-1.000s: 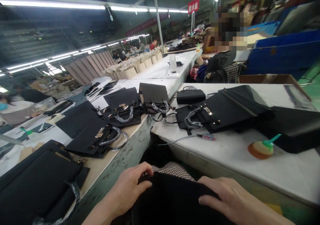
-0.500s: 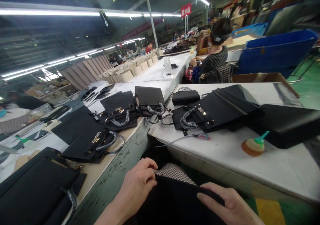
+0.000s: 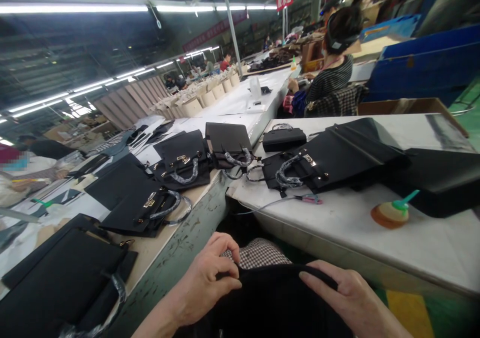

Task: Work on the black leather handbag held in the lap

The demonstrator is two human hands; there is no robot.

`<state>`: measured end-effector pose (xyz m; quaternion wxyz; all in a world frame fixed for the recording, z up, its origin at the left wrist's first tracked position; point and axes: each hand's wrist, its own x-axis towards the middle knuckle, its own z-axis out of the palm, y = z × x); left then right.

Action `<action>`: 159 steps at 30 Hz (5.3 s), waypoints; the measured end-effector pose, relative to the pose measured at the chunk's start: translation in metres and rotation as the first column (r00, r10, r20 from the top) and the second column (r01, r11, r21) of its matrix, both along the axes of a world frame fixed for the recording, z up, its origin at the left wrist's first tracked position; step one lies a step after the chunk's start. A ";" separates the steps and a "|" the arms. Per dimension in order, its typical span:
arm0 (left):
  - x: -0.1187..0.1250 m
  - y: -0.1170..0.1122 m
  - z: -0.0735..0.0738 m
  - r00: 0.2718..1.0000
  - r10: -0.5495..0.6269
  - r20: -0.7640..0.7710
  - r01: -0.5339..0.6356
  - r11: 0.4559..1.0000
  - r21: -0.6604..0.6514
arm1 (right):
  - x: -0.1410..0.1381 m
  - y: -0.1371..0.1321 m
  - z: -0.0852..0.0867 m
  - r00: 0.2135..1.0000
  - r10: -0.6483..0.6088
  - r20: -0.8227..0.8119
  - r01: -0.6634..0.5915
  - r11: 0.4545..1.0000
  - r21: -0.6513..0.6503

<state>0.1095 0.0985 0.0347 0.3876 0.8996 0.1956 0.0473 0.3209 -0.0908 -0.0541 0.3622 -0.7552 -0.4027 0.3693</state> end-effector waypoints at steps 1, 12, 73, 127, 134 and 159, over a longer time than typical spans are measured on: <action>-0.001 0.001 0.000 1.000 -0.013 0.000 0.013 1.000 -0.008 | 0.000 0.001 0.000 1.000 0.002 -0.013 -0.002 1.000 0.001; 0.001 0.000 -0.009 0.986 0.028 -0.163 0.011 0.973 0.232 | 0.015 -0.009 0.025 0.957 0.241 -0.159 -0.241 0.970 0.019; 0.001 -0.001 -0.007 0.905 -0.417 -0.088 0.397 0.748 0.533 | 0.005 -0.005 0.009 0.953 0.063 -0.295 -0.067 0.998 -0.003; 0.018 -0.006 -0.011 0.967 0.037 -0.251 0.092 0.870 0.485 | 0.017 -0.013 0.007 0.931 0.026 -0.364 -0.013 0.999 0.038; 0.010 -0.009 -0.010 0.983 0.159 -0.090 -0.135 0.964 0.230 | 0.009 -0.013 0.011 0.949 -0.031 -0.314 0.044 0.998 0.035; 0.018 -0.004 -0.029 0.979 0.203 0.032 -0.205 0.962 0.180 | 0.024 -0.005 0.013 0.932 -0.088 -0.351 0.054 0.993 -0.105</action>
